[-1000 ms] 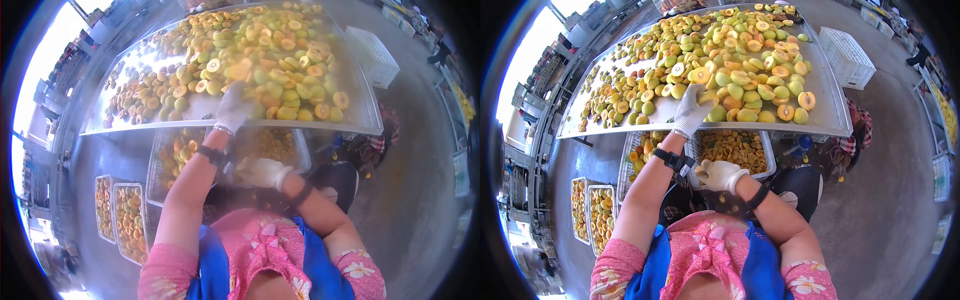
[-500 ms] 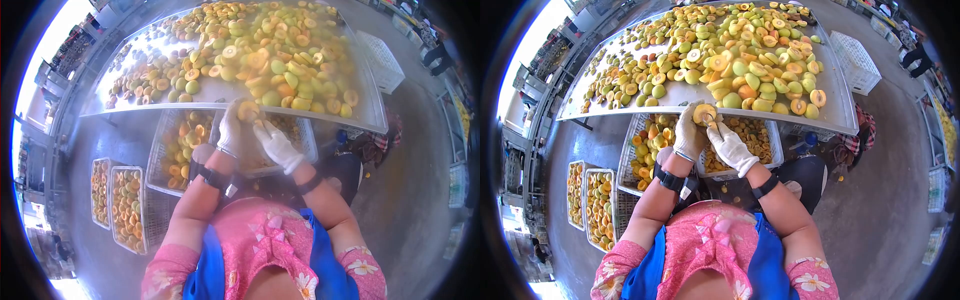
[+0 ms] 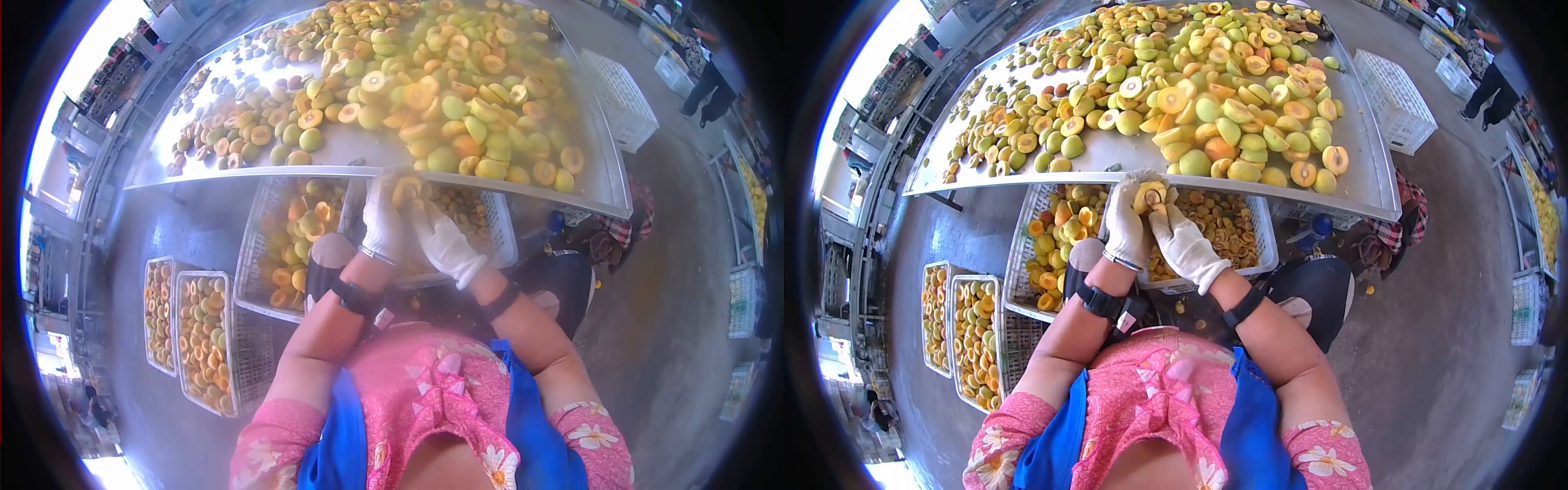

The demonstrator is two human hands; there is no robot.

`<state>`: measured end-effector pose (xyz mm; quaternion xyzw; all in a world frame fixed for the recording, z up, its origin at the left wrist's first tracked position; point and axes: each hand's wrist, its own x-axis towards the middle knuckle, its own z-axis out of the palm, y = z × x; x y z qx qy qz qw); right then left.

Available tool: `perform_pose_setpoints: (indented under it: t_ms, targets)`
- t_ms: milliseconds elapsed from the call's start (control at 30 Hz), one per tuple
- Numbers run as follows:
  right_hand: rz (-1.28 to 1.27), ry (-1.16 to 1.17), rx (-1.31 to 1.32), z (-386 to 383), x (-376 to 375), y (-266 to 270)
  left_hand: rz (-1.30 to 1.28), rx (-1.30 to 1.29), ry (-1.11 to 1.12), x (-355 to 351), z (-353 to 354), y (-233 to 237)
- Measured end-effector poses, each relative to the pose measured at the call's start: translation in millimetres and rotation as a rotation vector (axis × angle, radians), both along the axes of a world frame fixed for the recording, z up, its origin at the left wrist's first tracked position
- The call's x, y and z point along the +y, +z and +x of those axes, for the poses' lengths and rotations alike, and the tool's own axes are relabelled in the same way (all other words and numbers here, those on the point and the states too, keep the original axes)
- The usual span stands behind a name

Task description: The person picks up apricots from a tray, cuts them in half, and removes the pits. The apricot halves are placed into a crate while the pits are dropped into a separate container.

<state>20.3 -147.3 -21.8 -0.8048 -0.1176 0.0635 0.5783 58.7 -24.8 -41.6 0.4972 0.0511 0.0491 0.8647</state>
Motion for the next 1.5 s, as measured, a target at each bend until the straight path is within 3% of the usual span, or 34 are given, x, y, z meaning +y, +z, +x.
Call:
perform_pose_setpoints:
  t_ms: [100, 167, 300, 367, 500, 567, 633, 667, 700, 733, 767, 867, 967, 1067, 1133, 1200, 1233, 1267, 1300, 1333, 1400, 1500]
  targets:
    - [0.043, 0.033, -0.03, -2, 2, 3, 0.216, -0.181, 0.101, 2, -1, 0]
    - [0.063, 0.04, -0.037, -1, 3, 1, 0.036, -0.136, 0.094, -1, -6, 8]
    - [0.024, 0.054, -0.045, 3, 3, 1, -0.084, -0.027, 0.007, 3, -9, 26]
    - [-0.001, 0.06, -0.026, 2, 3, 3, -0.289, 0.084, 0.003, -3, -9, 40]
    - [0.013, -0.005, -0.12, 3, 5, 1, -0.341, 0.067, -0.023, -3, -8, 40]
    - [0.016, -0.026, -0.186, 5, 8, -5, -0.235, 0.031, 0.001, -4, -8, 36]
    - [0.013, -0.039, -0.275, 5, 11, -14, 0.438, -0.16, 0.21, 7, 5, -8]
    - [-0.126, 0.007, -0.259, 3, 11, -2, -0.147, 0.064, 0.176, -2, -9, 26]
    - [-0.204, 0.097, -0.277, 4, 9, 0, 0.045, -0.036, 0.197, 7, -2, 7]
    - [-0.278, 0.069, -0.533, 2, 9, -10, 0.299, -0.114, 0.23, 15, 3, -7]
    - [-0.113, 0.105, -0.353, 4, 13, -17, 0.354, -0.162, 0.253, 18, 8, -12]
    - [0.202, 0.05, -0.149, 3, 15, -13, 0.572, -0.303, 0.314, 3, -6, 16]
    - [0.202, 0.091, -0.027, -1, 11, -9, 0.018, -0.005, 0.073, -5, -14, 51]
    - [0.069, 0.082, 0.041, -10, 6, 11, -0.081, 0.091, 0.005, 0, -11, 55]
    - [0.173, -0.046, -0.103, -1, 12, -19, 0.028, 0.021, 0.043, -5, -7, 44]
    - [0.197, 0.091, -0.13, 8, 20, -31, 0.259, -0.089, 0.18, 0, -8, 27]
    - [-0.04, 0.095, -0.096, -5, 5, 5, 0.665, -0.27, 0.294, 4, -4, 18]
    - [-0.066, 0.172, -0.209, -4, 1, 1, 0.556, -0.206, 0.234, 9, 0, 11]
    - [-0.117, 0.179, -0.41, 3, 2, -25, 0.231, 0.0, 0.238, -2, -4, 27]
    - [-0.016, 0.088, -0.352, -2, 5, -15, -0.024, 0.121, 0.054, 0, -13, 46]
    - [-0.108, 0.068, -0.028, -7, 4, 23, -0.14, 0.164, 0.012, 7, -5, 32]
    - [-0.083, 0.057, -0.022, 1, 4, 7, -0.173, 0.101, 0.003, 5, -3, 25]
